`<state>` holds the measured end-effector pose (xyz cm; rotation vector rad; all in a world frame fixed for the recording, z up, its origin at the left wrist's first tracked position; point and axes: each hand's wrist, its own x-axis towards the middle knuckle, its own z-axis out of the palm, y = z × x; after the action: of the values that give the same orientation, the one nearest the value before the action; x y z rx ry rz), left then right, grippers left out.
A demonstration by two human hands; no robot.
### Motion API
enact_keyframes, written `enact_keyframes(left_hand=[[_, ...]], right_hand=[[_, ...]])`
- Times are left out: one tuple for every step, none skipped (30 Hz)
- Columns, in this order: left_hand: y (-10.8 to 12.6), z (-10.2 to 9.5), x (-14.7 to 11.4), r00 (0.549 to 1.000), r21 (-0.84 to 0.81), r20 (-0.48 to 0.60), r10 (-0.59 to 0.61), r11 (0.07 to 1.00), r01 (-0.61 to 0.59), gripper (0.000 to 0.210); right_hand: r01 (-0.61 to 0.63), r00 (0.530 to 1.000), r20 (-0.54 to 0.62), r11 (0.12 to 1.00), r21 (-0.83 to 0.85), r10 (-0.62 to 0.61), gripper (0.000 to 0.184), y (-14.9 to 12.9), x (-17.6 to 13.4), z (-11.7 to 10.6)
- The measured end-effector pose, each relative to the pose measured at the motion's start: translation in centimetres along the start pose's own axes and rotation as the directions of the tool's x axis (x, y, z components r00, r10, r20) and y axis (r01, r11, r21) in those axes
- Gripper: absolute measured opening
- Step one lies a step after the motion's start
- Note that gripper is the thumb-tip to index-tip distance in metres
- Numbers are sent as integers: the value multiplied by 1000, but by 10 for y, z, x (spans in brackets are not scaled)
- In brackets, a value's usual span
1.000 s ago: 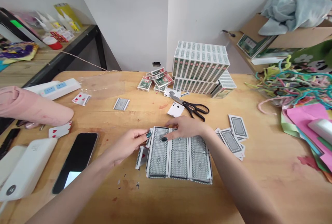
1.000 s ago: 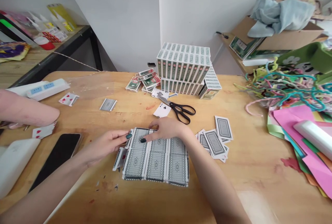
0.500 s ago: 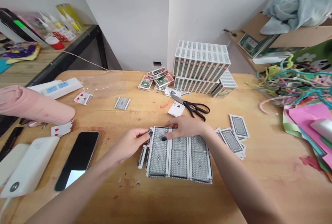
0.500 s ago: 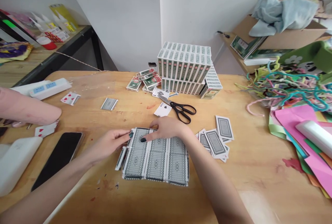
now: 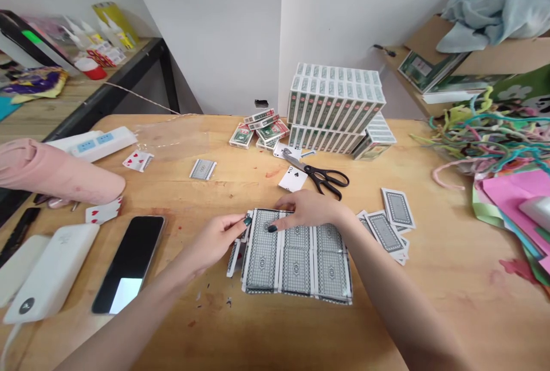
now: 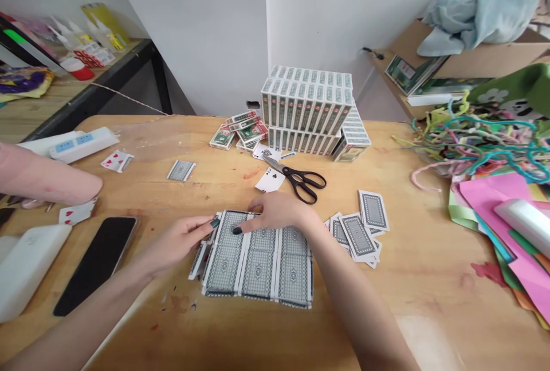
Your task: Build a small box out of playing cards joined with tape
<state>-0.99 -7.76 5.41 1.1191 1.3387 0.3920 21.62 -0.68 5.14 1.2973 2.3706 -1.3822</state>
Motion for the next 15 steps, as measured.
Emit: enact_keyframes(left_hand=[[0,1,0,1000,11,-7,1,1000,-1,33],[0,2,1,1000,36,-19,5,999,-4,33],[0,3,2,999,77,-35,12,997,-10,32],[1,4,3,998,134,-53,27,991,-19,32],[2,5,5,996,203,-70,48,979,-33,33],[4,7,7,993,273,-88,74,961,-47,34],[6,8,9,989,341,-110,98,939,-55,34],[8,9,10,983,401,-138,117,915,-52,34],[11,10,10,977,448,-171,130,893,-41,34],[13,11,10,970,476,-201,137,879,-26,34],[15,11,9,966,480,-218,137,877,-16,33],[16,11,6,969,458,-212,130,889,-19,33],[17,11,3,976,413,-185,119,910,-33,32],[17,9,0,984,354,-144,106,934,-49,32],[16,8,-4,990,293,-111,91,954,-55,31]], right_hand=[[1,1000,3,1000,1,-1,72,0,0,0],[3,1000,6,1000,1,-3,72,0,0,0],[4,1000,8,1000,1,-4,72,-1,0,0],[5,1000,10,1000,2,-5,72,-1,0,-1],[5,1000,10,1000,3,-5,72,-1,0,-1],[3,1000,6,1000,5,-3,72,-1,-1,-1],[0,1000,0,1000,7,0,72,-1,-1,0],[-6,1000,-8,1000,11,6,72,-1,-1,0],[-14,1000,-18,1000,18,14,71,-1,-2,0],[-23,999,-28,999,26,24,71,-1,-2,0],[-31,999,-36,999,36,32,70,0,-3,1],[-37,998,-42,998,47,39,69,0,-3,1],[-41,998,-45,997,59,44,69,0,-3,1],[-44,998,-46,997,70,48,68,0,-3,1],[-45,998,-45,996,78,49,68,1,-3,1]])
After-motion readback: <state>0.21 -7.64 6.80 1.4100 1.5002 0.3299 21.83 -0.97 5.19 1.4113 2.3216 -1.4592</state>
